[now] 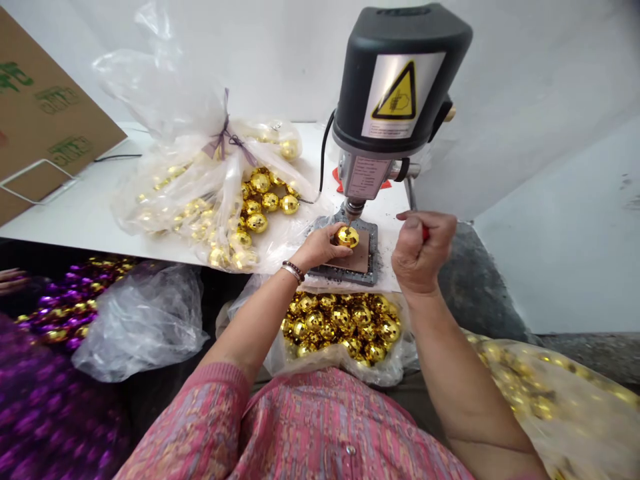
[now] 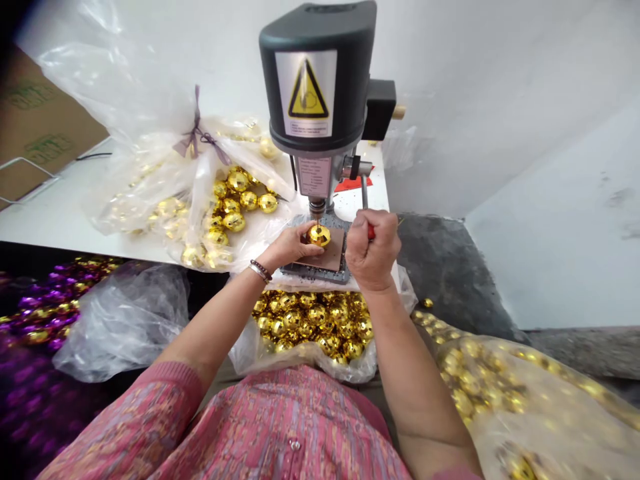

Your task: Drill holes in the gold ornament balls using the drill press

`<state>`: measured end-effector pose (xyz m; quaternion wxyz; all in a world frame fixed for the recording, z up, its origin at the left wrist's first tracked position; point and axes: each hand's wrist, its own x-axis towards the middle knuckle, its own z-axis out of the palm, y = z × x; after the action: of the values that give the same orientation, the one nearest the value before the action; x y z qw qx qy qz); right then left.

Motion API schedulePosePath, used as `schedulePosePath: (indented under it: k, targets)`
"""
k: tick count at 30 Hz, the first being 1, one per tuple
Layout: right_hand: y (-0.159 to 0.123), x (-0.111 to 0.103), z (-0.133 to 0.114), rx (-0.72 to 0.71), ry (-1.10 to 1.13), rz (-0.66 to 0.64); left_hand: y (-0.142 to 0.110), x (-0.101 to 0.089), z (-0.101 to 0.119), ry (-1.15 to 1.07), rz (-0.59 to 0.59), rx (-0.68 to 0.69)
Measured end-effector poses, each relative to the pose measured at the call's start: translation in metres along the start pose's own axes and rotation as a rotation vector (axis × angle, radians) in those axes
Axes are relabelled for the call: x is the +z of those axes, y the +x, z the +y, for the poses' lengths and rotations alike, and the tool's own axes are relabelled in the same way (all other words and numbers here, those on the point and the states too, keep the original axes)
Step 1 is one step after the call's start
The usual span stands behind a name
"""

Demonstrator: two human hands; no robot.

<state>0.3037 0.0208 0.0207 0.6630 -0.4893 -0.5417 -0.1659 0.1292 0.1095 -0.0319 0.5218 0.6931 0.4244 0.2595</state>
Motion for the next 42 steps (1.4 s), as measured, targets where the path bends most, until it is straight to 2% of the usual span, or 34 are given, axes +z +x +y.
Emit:
schedulePosePath:
  k: [3, 7, 10, 12, 16, 18, 19, 21, 23, 24, 25, 27, 29, 32, 38, 42]
  targets:
    - [0.009, 0.0, -0.005, 0.015, 0.019, 0.012, 0.001, 0.001, 0.0, -0.015, -0.024, 0.007]
    - [0.06, 0.002, -0.021, 0.103, 0.027, -0.004, -0.001, 0.003, 0.005, 0.016, -0.013, 0.028]
    - [0.102, 0.007, -0.031, 0.355, 0.055, -0.11, -0.013, 0.001, 0.01, 0.063, 0.042, 0.031]
    - [0.119, 0.009, -0.035, 0.443, 0.06, -0.14, -0.029, -0.001, 0.012, 0.078, 0.041, 0.05]
    - [0.124, 0.011, -0.038, 0.475, 0.074, -0.14, -0.065, -0.005, 0.013, 0.099, -0.125, 0.146]
    - [0.121, 0.01, -0.039, 0.476, 0.076, -0.132, -0.073, -0.005, 0.01, 0.129, -0.091, 0.188]
    - [0.119, 0.01, -0.039, 0.479, 0.076, -0.134, -0.073, -0.006, 0.007, 0.153, -0.009, 0.204]
    - [0.117, 0.008, -0.038, 0.479, 0.077, -0.146, -0.065, -0.008, 0.0, 0.247, 0.225, 0.19]
    - [0.114, 0.005, -0.037, 0.463, 0.08, -0.157, -0.052, -0.012, -0.009, 0.419, 0.427, 0.062]
    - [0.112, 0.004, -0.037, 0.445, 0.076, -0.159, -0.045, -0.014, -0.013, 0.517, 0.468, -0.029]
    - [0.11, 0.003, -0.037, 0.431, 0.066, -0.161, -0.04, -0.017, -0.018, 0.607, 0.46, -0.114]
    - [0.106, 0.001, -0.038, 0.423, 0.031, -0.162, -0.031, -0.023, -0.027, 0.723, 0.353, -0.21]
    - [0.102, -0.001, -0.039, 0.44, 0.004, -0.151, -0.024, -0.029, -0.033, 0.773, 0.245, -0.211]
    - [0.097, -0.004, -0.041, 0.476, -0.003, -0.117, -0.011, -0.037, -0.036, 0.807, 0.179, -0.215]
    - [0.093, -0.008, -0.042, 0.556, -0.004, -0.091, 0.03, -0.042, -0.03, 0.857, 0.232, -0.289]
    - [0.086, -0.012, -0.04, 0.493, -0.042, -0.063, 0.052, -0.042, -0.027, 0.818, 0.281, -0.332]
